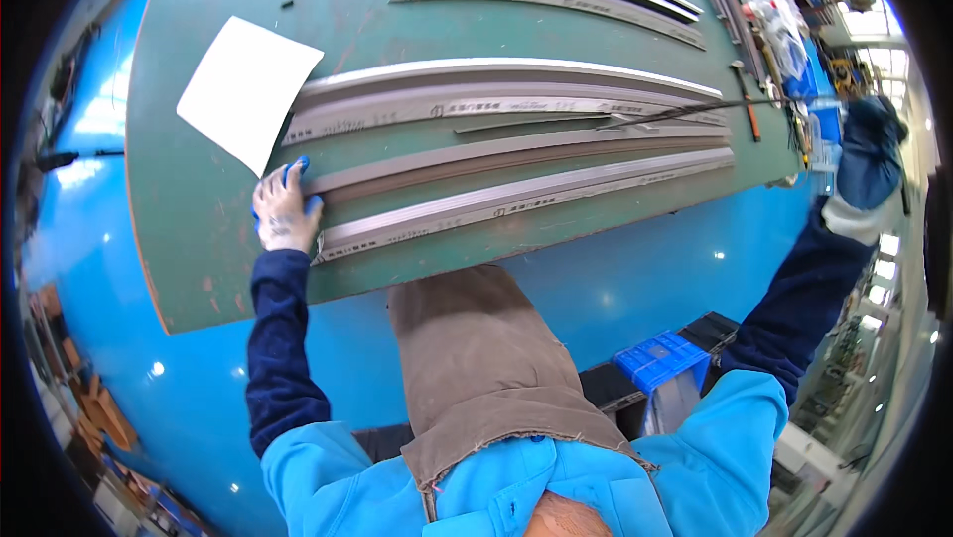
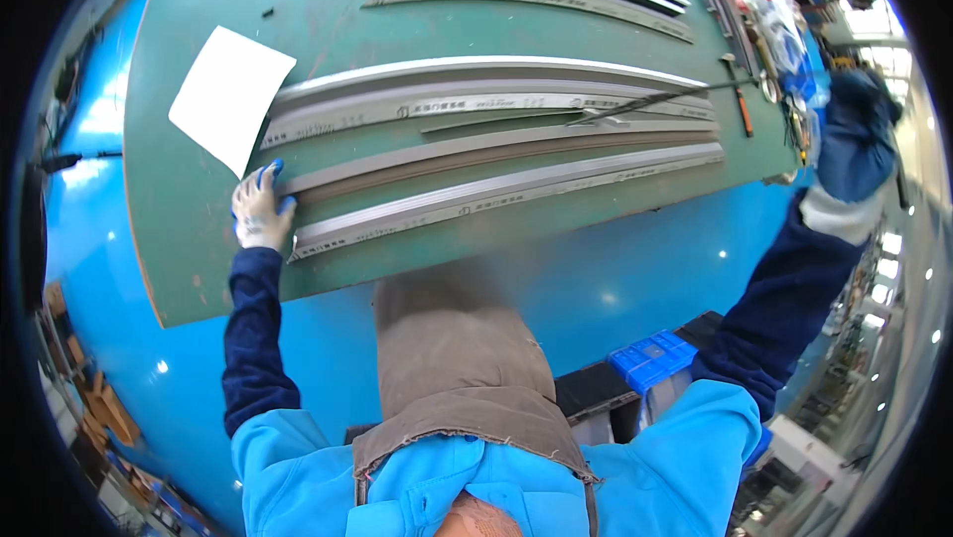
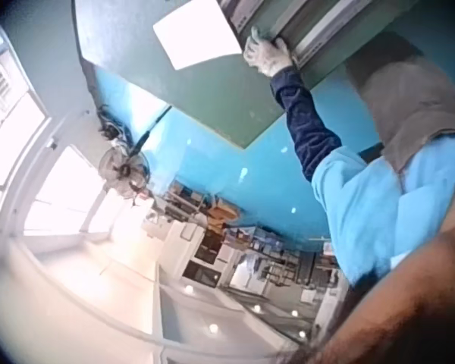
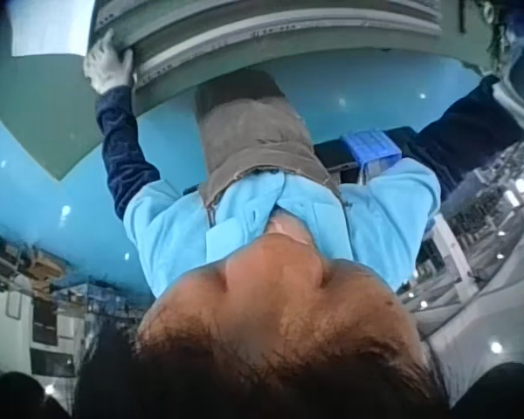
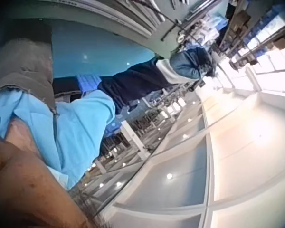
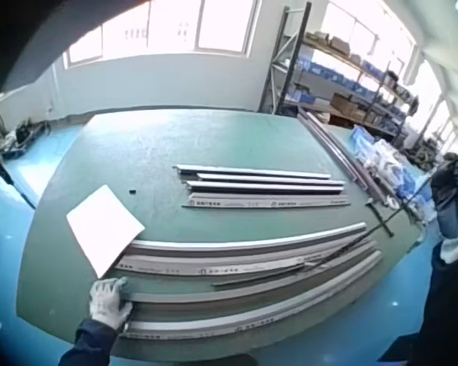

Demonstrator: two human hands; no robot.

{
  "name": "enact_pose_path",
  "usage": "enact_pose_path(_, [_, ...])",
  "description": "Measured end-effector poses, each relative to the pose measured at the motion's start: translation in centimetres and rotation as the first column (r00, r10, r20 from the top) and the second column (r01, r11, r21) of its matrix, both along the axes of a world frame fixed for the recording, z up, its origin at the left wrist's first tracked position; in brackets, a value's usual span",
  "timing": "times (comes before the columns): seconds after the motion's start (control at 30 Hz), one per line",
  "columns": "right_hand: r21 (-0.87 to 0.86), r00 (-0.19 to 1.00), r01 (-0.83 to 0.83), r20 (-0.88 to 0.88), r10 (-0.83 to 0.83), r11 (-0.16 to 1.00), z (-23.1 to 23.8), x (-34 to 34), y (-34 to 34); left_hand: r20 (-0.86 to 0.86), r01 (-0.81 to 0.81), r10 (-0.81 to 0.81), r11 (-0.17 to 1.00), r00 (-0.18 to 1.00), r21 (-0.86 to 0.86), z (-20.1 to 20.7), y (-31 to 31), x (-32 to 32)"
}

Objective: Measuring and marking aluminum profiles using a ruler and marker according to a technical drawing.

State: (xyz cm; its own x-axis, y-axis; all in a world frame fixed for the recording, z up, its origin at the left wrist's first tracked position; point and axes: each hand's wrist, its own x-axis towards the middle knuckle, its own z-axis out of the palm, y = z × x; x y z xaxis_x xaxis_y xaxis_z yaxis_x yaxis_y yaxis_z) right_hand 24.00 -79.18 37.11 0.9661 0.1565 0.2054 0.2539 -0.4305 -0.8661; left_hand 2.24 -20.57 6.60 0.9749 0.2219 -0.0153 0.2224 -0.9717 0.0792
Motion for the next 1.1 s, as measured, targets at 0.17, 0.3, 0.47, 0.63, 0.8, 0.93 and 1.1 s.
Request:
enact_pose_path(0.17, [-0.243,0.992,0.121,0.056,-0.11,0.962,-1.4,-3.5,-3.1,0.258,0.469,-0.423,0.87,0.869,-0.153,-0.8,-14.0,4.9])
enact_pose_path(0.3, [-0.218,0.982,0.181,0.09,-0.165,0.959,5.4,-7.6,-6.6,0.24,0.4,-0.338,0.868,0.91,-0.295,-5.1,-17.4,8.8])
enact_pose_path(0.47, [-0.08,0.979,0.145,0.154,-0.132,0.986,14.6,-14.3,-10.9,0.266,0.36,-0.278,0.868,0.923,-0.342,-6.1,-16.1,8.8])
enact_pose_path(0.63, [0.12,0.983,-0.003,0.183,-0.019,0.993,21.8,-22.5,-15.2,0.147,0.354,-0.322,0.863,0.935,-0.36,-0.2,-20.2,10.0])
enact_pose_path(0.8, [0.33,0.976,-0.114,0.213,0.044,0.937,20.6,-27.6,-16.8,0.398,0.576,-0.456,0.368,0.796,-0.73,9.7,-33.6,9.4])
enact_pose_path(0.93, [0.512,0.954,-0.094,0.29,-0.069,0.854,14.5,-28.1,-16.6,0.759,0.808,-0.552,-0.237,0.345,-0.539,17.4,-48.7,5.6])
enact_pose_path(1.1, [0.519,0.851,0.235,0.298,-0.432,0.822,12.6,-34.1,-24.8,0.48,0.761,-0.86,-0.196,0.169,-0.619,20.3,-63.6,1.2])
